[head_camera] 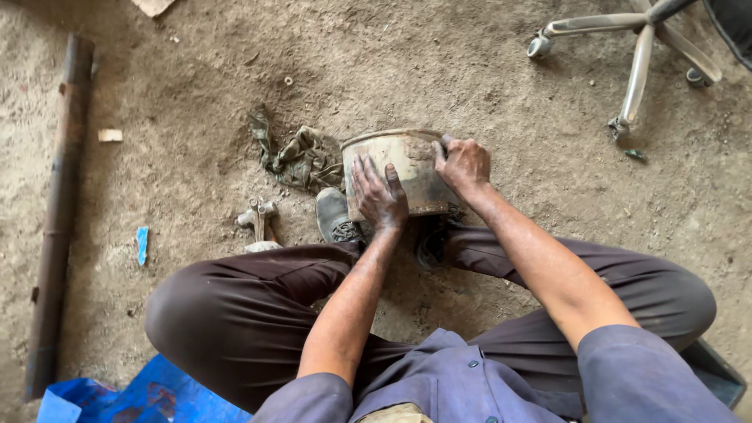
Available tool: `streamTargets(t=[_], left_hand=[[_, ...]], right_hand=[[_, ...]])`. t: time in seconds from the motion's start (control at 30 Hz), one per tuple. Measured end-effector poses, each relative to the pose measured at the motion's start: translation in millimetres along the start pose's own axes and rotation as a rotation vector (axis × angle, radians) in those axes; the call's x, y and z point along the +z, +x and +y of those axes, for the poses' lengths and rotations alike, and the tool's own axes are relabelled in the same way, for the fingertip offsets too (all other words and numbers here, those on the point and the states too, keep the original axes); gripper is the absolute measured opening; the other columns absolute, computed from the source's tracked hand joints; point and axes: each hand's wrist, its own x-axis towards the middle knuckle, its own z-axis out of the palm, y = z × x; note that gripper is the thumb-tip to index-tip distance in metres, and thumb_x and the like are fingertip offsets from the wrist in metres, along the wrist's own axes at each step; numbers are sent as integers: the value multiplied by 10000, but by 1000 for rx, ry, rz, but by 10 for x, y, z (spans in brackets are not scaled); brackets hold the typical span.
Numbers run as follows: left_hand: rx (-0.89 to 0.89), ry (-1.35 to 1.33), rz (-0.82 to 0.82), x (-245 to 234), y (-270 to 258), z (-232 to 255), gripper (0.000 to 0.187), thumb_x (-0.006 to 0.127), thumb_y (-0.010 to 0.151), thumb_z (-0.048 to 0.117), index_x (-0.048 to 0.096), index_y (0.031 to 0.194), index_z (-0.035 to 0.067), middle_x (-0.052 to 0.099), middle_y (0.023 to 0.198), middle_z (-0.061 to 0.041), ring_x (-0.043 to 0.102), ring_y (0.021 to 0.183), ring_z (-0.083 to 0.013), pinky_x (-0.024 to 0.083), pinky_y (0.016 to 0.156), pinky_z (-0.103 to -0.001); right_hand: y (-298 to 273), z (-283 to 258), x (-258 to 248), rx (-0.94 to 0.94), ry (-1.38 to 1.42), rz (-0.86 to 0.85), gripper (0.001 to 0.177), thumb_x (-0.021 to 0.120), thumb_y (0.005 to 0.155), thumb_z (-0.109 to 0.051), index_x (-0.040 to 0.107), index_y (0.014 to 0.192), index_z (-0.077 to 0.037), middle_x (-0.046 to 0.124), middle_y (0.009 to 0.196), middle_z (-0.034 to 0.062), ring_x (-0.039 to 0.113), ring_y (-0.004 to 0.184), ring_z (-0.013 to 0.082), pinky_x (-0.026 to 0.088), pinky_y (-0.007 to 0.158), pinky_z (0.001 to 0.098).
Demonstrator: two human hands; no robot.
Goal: The person sits on the floor and uses a chisel to scrape the surface of a cylindrical metal object. They repeatedly rotate the cylinder and scrape different sections to remove surface material.
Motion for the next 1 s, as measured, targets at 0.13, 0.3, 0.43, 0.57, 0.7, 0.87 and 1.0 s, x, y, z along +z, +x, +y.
streamTargets(t=[0.13,0.3,0.43,0.57,0.7,0.87,1.0], left_hand=[[-18,-27,-11,20,-14,4,787,258,1039,620,430,1541,40,356,1641,-223,368,1491,-410,348,1185,-482],[-18,-44,-26,0,-15,-52,774,208,1070,624,444,1548,63,360,1663,-196,395,1515,-389,372,1219,-463],[-12,-57,-27,34,-5,-16,815,212,1041,641,405,1552,36,323,1662,-214,395,1491,-400,407,1153,-428],[-37,-22,-66,36,-13,-76,832,214,1021,655,400,1554,44,325,1660,-198,407,1475,-383,416,1146,-449],[7,21,-46,107,-32,-143,817,210,1060,654,401,1577,50,309,1674,-201,364,1518,-396,359,1221,-500],[13,-19,-30,131,28,-177,826,190,1046,668,408,1570,68,314,1676,-187,373,1519,-390,389,1200,-485],[-28,-26,-71,72,-19,-139,859,194,1016,689,404,1555,54,318,1667,-196,404,1486,-386,444,1133,-467]], right_hand=[[-15,-189,163,-28,-75,-137,440,495,1139,-340,685,812,-115,549,559,15,411,394,92,358,318,286],[73,-244,221,70,55,-123,335,547,1082,-372,735,957,-124,521,551,-22,343,369,65,305,299,248],[-3,7,1,324,223,-227,333,545,1046,-379,721,1224,-159,539,533,-12,326,340,72,277,264,269],[21,164,-197,501,307,-331,344,580,1021,-401,723,1246,-184,559,569,-56,330,369,50,253,301,251],[44,-39,-119,421,300,-409,329,571,1015,-430,752,1172,-205,551,579,-67,342,369,53,255,308,259],[15,-137,99,432,280,-303,330,606,1004,-417,739,1195,-183,549,567,-38,344,391,77,266,317,265],[-46,205,52,542,368,-262,312,624,992,-419,780,1149,-200,587,590,-101,396,417,48,281,357,253]])
